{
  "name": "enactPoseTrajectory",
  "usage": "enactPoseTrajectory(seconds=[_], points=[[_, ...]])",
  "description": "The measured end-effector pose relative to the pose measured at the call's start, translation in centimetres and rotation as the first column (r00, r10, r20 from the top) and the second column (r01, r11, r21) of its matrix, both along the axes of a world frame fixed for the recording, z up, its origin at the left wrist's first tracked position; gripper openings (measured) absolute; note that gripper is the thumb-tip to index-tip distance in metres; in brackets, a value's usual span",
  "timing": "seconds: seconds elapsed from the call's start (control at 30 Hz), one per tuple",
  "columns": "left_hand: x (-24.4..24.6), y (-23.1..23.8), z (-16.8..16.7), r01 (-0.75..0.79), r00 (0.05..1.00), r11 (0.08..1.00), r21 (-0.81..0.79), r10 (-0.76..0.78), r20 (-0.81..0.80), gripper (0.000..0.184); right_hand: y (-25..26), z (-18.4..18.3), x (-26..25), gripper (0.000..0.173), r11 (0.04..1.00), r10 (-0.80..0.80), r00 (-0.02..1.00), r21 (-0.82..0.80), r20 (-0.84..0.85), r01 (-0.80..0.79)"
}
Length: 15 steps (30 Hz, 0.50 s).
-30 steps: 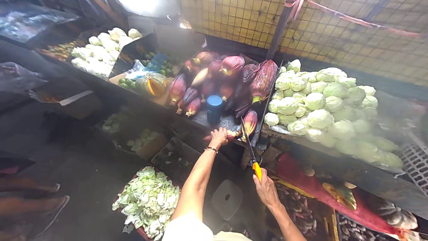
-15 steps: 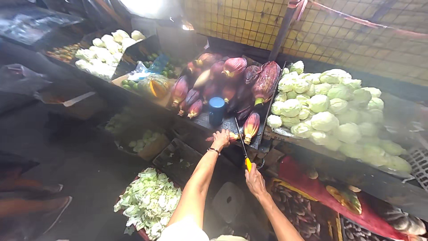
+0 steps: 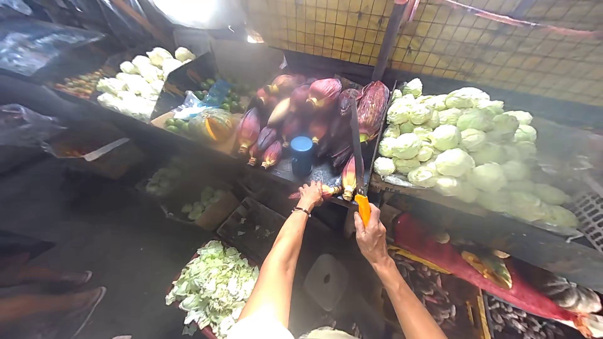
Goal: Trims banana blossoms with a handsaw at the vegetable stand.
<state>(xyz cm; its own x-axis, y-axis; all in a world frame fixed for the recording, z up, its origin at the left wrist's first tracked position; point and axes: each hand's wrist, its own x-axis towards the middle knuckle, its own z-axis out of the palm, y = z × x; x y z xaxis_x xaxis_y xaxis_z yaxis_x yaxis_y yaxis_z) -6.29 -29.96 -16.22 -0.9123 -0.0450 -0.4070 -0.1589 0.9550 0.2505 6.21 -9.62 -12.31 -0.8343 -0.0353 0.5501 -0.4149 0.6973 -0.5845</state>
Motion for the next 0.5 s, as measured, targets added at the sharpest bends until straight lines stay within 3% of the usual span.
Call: enactPoseTrajectory(seconds=[0.5], points=[[0.17, 0.01, 0.19, -0.008, 1.0, 1.0, 0.012, 0.008, -0.007, 0.075, 0.01, 0.11, 0.55, 0.043, 1.0, 0.008, 1.0, -0.001, -0.02, -0.008]])
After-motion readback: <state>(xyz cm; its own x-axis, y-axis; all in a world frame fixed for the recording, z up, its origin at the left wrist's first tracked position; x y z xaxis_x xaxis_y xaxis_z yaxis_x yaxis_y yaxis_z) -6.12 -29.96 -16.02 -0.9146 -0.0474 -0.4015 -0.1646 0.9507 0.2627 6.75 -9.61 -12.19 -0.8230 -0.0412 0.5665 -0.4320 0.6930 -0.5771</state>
